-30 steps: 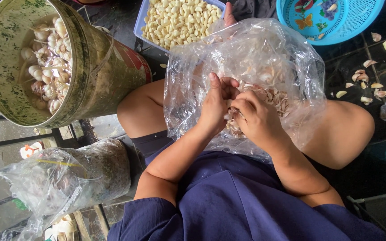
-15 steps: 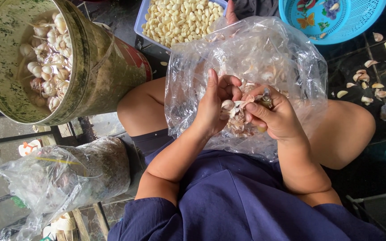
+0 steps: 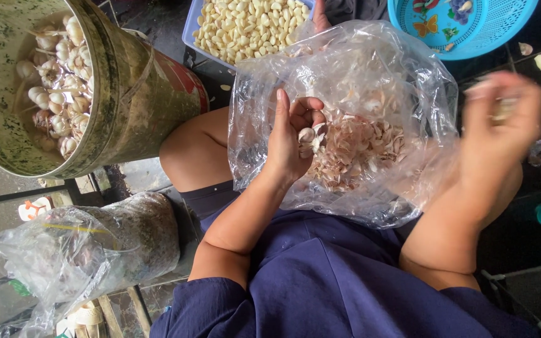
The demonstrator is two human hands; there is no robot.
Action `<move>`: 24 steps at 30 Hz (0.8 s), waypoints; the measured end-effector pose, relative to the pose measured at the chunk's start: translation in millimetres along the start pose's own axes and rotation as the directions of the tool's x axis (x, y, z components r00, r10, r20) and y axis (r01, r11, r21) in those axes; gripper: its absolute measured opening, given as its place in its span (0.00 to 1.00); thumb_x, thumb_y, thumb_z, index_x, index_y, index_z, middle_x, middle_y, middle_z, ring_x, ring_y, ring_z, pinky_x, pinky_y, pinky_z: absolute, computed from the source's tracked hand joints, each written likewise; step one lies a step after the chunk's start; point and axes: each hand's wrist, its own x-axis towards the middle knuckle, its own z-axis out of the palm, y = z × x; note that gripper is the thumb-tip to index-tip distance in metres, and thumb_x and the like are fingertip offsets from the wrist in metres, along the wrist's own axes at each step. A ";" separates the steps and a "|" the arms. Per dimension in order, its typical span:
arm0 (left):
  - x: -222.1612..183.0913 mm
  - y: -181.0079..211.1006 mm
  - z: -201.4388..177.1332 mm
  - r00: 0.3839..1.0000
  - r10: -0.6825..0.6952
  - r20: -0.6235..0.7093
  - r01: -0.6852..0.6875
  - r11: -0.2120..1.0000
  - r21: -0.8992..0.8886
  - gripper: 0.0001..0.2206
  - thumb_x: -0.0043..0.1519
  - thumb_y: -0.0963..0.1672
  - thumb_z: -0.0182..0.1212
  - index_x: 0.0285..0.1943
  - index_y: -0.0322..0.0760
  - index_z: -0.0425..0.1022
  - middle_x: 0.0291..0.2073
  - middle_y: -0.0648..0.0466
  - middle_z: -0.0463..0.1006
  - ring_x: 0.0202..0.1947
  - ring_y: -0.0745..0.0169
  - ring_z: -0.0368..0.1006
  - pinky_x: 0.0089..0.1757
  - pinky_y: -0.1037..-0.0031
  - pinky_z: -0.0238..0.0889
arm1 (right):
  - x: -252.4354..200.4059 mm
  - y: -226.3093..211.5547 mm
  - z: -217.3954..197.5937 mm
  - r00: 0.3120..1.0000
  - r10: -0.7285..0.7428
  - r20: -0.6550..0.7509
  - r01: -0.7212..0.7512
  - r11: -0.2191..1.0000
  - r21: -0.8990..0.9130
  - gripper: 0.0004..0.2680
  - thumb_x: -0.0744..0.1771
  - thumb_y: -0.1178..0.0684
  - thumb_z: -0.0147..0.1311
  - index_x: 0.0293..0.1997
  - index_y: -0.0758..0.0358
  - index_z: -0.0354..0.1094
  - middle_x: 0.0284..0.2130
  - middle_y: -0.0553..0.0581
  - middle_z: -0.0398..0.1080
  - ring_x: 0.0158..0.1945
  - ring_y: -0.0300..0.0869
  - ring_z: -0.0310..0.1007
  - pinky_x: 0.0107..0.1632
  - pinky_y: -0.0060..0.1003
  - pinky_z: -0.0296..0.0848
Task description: The person sits cross-legged and peels garlic cloves by hand, removing the outer skins and placing the peeled cloves into a nearby container. Garlic skins are discarded into a plastic bag on the lap.
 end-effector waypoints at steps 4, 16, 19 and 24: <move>0.5 -2.9 1.8 0.999 0.032 -0.017 -0.032 0.999 0.024 0.30 0.66 0.63 0.43 0.44 0.36 0.73 0.21 0.57 0.67 0.13 0.74 0.54 0.14 0.82 0.44 | -14.0 70.0 -29.9 0.954 -0.094 -0.286 -0.078 0.840 -0.537 0.15 0.74 0.58 0.78 0.45 0.75 0.69 0.29 0.67 0.71 0.29 0.50 0.73 0.32 0.43 0.74; -8.6 -30.0 5.0 0.961 0.265 -0.074 -0.234 0.928 0.289 0.36 0.70 0.65 0.27 0.53 0.36 0.71 0.30 0.56 0.61 0.25 0.73 0.58 0.20 0.85 0.50 | -44.7 -90.6 81.6 0.895 -0.214 0.392 0.141 0.968 0.206 0.08 0.67 0.58 0.65 0.48 0.68 0.74 0.37 0.62 0.74 0.38 0.54 0.77 0.40 0.47 0.75; -12.2 -31.5 1.0 0.946 0.317 -0.071 -0.263 0.875 0.407 0.36 0.71 0.64 0.22 0.52 0.37 0.71 0.33 0.56 0.64 0.31 0.73 0.59 0.29 0.84 0.51 | -40.9 -94.1 77.9 0.866 -0.200 0.458 0.094 0.966 0.243 0.05 0.68 0.60 0.61 0.46 0.71 0.73 0.36 0.64 0.73 0.37 0.54 0.77 0.42 0.47 0.76; -13.6 -29.8 2.2 0.933 0.360 -0.011 -0.303 0.802 0.514 0.35 0.72 0.62 0.18 0.50 0.39 0.70 0.28 0.58 0.60 0.25 0.73 0.54 0.27 0.83 0.49 | -39.2 -80.4 79.8 0.847 -0.173 0.502 0.038 0.963 0.267 0.03 0.68 0.59 0.61 0.42 0.68 0.76 0.35 0.62 0.75 0.37 0.58 0.78 0.38 0.47 0.75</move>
